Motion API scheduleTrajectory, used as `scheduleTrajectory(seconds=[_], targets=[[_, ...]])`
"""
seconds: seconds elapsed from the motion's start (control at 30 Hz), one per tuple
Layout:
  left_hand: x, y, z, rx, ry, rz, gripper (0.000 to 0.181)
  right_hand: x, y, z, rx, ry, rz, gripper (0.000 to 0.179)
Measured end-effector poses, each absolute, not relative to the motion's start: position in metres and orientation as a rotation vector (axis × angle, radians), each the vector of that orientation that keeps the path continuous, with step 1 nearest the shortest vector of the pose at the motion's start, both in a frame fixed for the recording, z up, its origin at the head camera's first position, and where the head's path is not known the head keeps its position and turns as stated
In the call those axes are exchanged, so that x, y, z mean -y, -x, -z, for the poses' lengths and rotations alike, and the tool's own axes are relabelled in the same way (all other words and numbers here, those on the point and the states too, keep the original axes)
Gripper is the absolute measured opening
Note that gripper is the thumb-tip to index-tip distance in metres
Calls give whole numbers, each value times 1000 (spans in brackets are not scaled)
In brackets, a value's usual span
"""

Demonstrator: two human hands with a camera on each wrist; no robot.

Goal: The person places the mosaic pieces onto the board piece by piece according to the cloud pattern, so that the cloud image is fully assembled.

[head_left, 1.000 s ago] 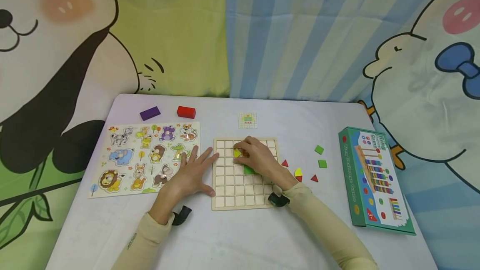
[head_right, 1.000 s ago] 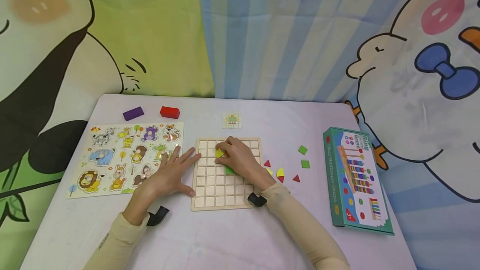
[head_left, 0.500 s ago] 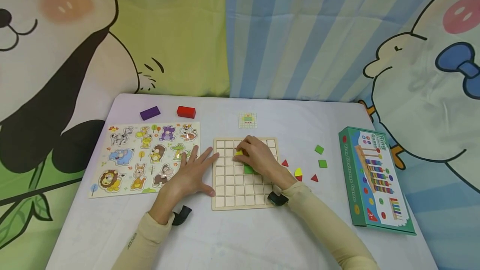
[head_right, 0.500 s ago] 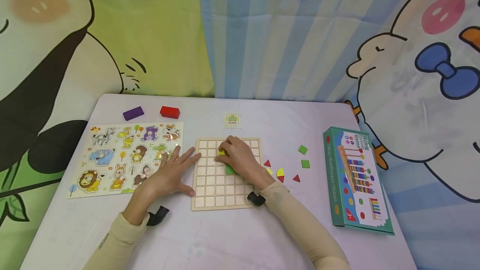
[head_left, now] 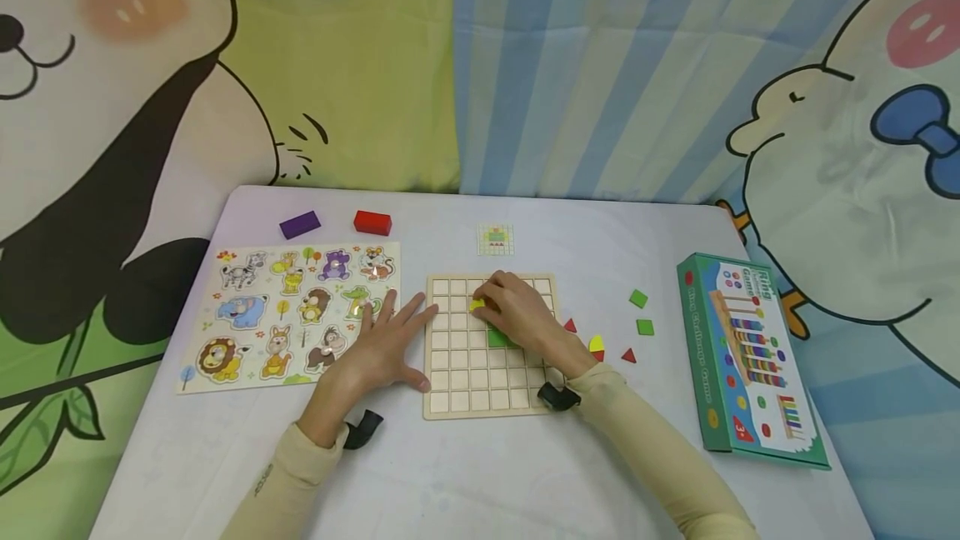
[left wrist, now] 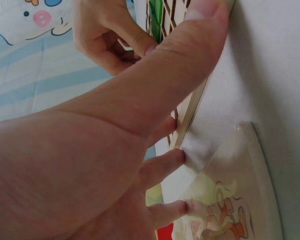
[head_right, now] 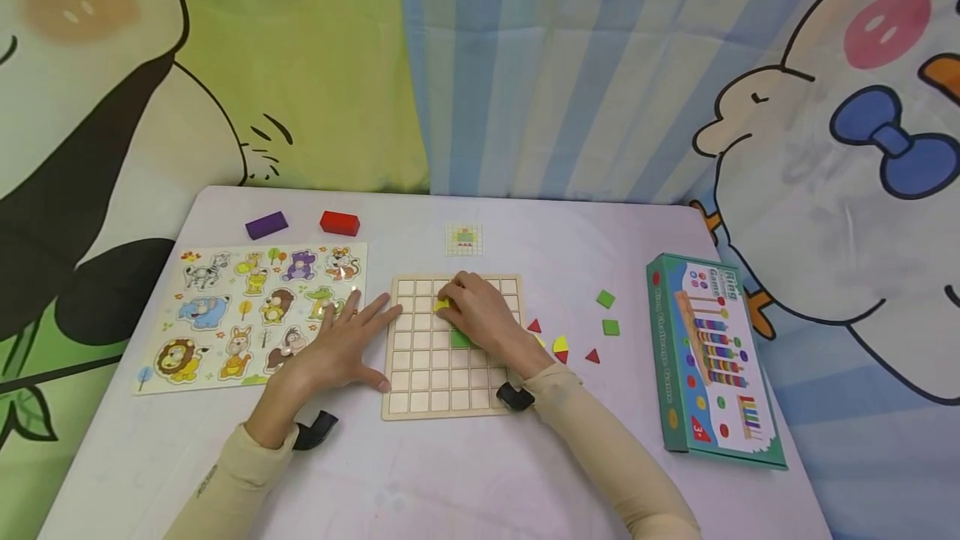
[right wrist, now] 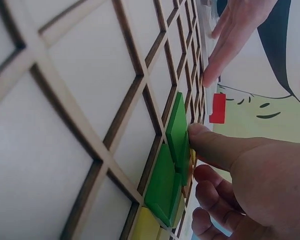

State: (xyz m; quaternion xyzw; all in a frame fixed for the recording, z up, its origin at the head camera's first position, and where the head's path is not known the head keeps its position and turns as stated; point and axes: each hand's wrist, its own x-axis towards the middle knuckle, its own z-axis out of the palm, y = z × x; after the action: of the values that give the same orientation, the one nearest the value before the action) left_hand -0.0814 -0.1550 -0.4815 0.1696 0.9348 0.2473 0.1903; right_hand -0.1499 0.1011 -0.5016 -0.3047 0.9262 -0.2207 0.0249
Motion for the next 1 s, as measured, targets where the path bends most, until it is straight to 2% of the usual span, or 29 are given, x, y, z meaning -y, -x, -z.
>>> scheduleTrajectory(seconds=[0.63,1.0], targets=[[154,81,480,-2641,-473,-703,116,-119,148,489,-2907,965,790,24],[155,80,481,-2632,-471,-716,116,-184,144,487,-2948,590,845,25]])
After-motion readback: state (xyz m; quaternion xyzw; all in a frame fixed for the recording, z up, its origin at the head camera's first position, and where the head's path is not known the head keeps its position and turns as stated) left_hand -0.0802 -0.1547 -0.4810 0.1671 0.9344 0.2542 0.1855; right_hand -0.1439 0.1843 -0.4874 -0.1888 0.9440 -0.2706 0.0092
